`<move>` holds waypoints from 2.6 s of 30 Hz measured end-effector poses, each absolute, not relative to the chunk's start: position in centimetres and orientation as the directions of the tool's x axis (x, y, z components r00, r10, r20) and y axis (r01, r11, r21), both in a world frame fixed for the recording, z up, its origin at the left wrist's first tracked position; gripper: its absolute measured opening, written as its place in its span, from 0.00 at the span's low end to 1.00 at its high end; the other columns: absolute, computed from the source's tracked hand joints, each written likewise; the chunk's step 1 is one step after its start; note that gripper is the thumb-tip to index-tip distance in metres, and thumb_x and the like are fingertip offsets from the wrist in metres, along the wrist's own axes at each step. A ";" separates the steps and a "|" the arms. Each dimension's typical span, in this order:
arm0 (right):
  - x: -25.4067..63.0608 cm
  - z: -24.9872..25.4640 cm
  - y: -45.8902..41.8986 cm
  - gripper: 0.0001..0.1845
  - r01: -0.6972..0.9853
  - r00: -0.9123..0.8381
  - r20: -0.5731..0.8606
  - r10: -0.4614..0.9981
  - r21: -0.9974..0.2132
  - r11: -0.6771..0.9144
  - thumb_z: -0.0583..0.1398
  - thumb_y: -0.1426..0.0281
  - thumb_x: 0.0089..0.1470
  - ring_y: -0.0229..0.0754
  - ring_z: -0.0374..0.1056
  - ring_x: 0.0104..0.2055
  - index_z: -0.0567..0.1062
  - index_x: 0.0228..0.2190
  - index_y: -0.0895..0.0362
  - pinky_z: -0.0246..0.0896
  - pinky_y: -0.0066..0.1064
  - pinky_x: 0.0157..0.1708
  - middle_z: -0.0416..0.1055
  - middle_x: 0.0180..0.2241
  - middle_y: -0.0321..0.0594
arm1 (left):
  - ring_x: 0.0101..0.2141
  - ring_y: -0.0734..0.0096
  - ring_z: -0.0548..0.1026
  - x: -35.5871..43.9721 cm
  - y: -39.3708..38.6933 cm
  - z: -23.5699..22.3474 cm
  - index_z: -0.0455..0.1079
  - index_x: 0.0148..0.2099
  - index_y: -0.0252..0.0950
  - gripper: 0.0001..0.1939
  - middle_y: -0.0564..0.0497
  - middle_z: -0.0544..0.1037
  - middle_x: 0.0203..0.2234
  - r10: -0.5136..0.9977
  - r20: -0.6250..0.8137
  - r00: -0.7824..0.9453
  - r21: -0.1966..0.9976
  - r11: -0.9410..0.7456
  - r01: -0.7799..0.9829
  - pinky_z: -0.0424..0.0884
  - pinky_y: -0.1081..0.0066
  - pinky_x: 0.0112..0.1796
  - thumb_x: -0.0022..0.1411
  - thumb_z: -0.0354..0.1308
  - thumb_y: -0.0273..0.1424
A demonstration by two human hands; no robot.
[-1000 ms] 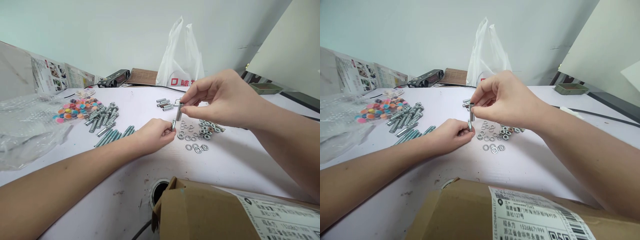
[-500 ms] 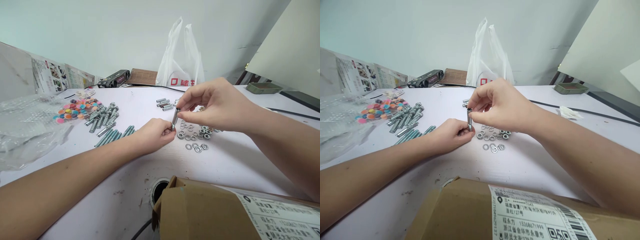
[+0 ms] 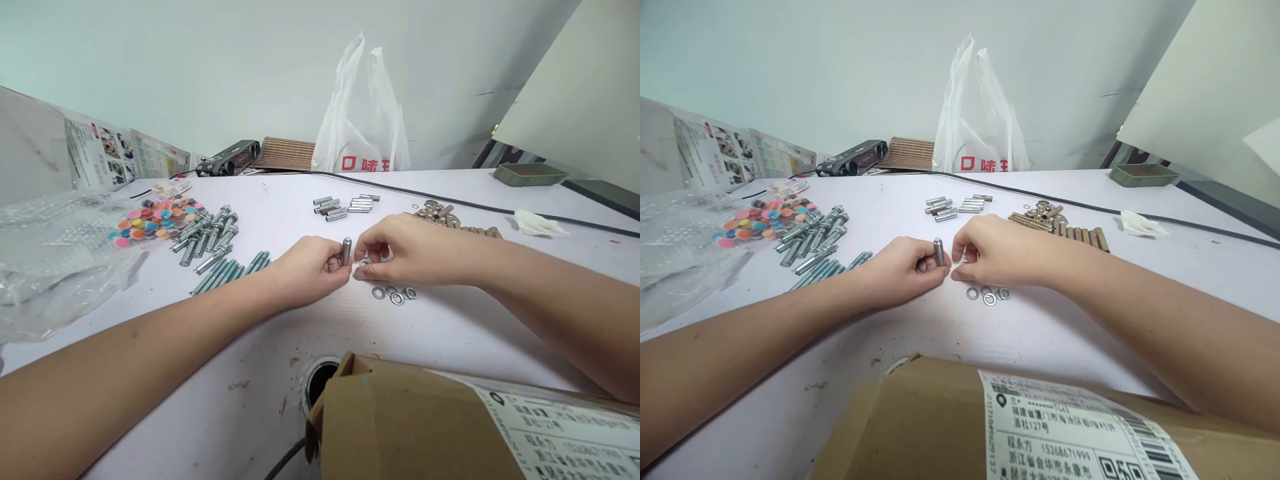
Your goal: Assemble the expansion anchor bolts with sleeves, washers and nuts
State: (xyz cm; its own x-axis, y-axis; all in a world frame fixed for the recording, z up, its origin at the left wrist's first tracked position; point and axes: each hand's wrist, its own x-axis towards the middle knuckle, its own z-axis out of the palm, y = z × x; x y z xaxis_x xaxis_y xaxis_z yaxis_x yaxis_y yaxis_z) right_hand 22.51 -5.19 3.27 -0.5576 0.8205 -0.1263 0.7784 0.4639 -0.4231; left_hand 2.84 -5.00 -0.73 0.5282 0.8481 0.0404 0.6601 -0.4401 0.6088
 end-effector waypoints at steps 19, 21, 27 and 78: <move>24.1 1.7 -2.6 0.14 0.752 -0.447 -0.161 0.880 -0.600 0.272 0.64 0.59 0.49 0.37 0.65 0.21 0.79 0.35 0.55 0.60 0.29 0.20 0.73 0.21 0.37 | 0.22 0.76 0.62 2.6 -5.0 -0.9 0.68 0.31 0.35 0.14 0.56 0.67 0.20 0.831 0.092 0.549 0.656 -0.466 0.594 0.58 0.72 0.24 0.61 0.51 0.39; 24.0 1.9 -2.7 0.12 0.751 -0.466 -0.163 0.870 -0.593 0.291 0.64 0.60 0.49 0.37 0.66 0.21 0.79 0.34 0.55 0.60 0.29 0.19 0.73 0.21 0.37 | 0.22 0.76 0.62 2.7 -5.0 -0.8 0.69 0.31 0.35 0.13 0.55 0.67 0.20 0.829 0.093 0.551 0.639 -0.474 0.606 0.58 0.72 0.24 0.61 0.51 0.39; 24.2 2.1 -2.6 0.10 0.771 -0.520 -0.162 0.838 -0.512 0.380 0.61 0.61 0.53 0.36 0.65 0.21 0.77 0.32 0.54 0.58 0.29 0.20 0.73 0.22 0.36 | 0.23 0.75 0.64 2.8 -4.9 -0.8 0.71 0.35 0.35 0.14 0.54 0.69 0.21 0.823 0.095 0.561 0.596 -0.498 0.630 0.57 0.72 0.25 0.62 0.50 0.40; 21.4 3.8 -5.5 0.05 0.520 -0.432 0.344 0.834 -0.661 0.541 0.65 0.68 0.50 0.39 0.70 0.29 0.82 0.30 0.54 0.63 0.33 0.29 0.78 0.28 0.36 | 0.21 0.75 0.62 2.5 -5.0 -1.3 0.61 0.29 0.37 0.14 0.56 0.66 0.18 0.771 0.156 0.617 0.557 -0.585 0.590 0.56 0.70 0.25 0.65 0.47 0.38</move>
State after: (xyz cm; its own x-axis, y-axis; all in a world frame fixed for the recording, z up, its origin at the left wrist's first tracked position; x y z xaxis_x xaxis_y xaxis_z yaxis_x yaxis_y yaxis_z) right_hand 21.42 -5.49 3.83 -0.4317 0.8339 0.3438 0.5195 0.5414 -0.6610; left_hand 2.52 -4.97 -1.28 0.6174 0.7711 0.1560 0.5897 -0.5849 0.5569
